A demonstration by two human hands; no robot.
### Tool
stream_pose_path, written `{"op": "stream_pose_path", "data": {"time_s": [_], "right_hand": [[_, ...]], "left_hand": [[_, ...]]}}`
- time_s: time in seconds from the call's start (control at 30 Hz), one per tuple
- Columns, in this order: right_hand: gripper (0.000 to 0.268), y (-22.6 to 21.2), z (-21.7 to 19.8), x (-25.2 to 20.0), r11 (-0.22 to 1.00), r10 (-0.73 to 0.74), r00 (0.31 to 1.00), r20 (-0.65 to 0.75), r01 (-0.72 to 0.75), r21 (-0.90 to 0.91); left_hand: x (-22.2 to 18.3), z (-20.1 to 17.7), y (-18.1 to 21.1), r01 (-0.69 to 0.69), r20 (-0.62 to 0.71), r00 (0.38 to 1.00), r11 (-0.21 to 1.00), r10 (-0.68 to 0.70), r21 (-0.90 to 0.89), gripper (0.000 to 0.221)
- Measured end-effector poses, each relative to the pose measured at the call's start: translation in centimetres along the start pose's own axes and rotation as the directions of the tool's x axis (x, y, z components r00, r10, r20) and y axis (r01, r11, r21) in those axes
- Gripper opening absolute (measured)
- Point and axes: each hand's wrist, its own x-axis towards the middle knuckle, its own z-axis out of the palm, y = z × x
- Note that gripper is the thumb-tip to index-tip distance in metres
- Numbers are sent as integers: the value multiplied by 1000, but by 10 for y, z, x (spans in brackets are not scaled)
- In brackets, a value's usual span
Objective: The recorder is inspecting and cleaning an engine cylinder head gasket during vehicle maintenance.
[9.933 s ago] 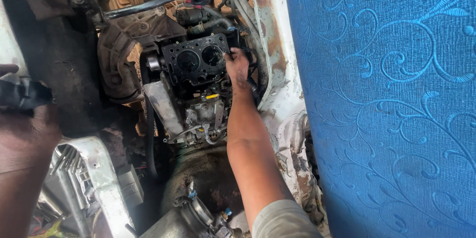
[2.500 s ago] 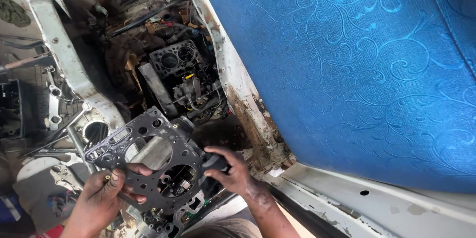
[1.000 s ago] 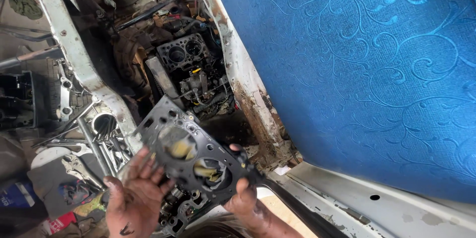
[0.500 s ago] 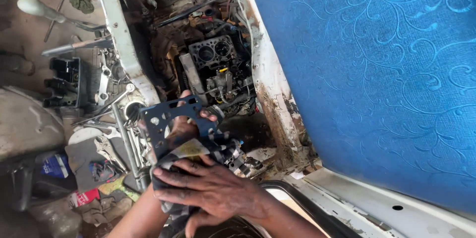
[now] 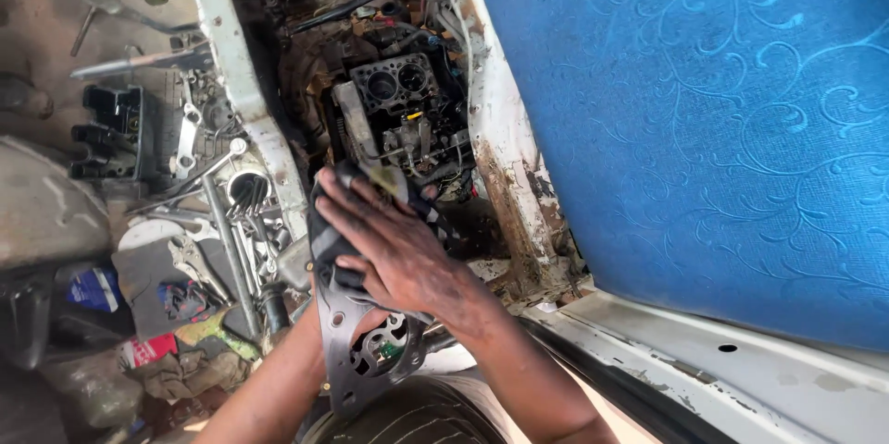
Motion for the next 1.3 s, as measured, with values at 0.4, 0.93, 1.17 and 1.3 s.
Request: {"op": "stream_pose_path", "data": {"time_s": [0.4,0.93,1.17,1.3], "right_hand": [[51,-18,-19,-87,911,-304,943,137,245,332],[67,-47,-26,-51,985,-119,993,-16,116,-129],[54,-55,-31,-134,988,-120,993,18,118,99],[58,-61,-54,-157,968,-37,985,171,-7,252]], "left_hand": [[-28,58,-19,-30,104,995,980,10,196,87],[-29,83,-22,35,67,996,957,-56,289,81],[-34,86,-22,17,80,996,951,-43,308,79],[-34,79,-23,64,35,996,933,-82,355,79]]}}
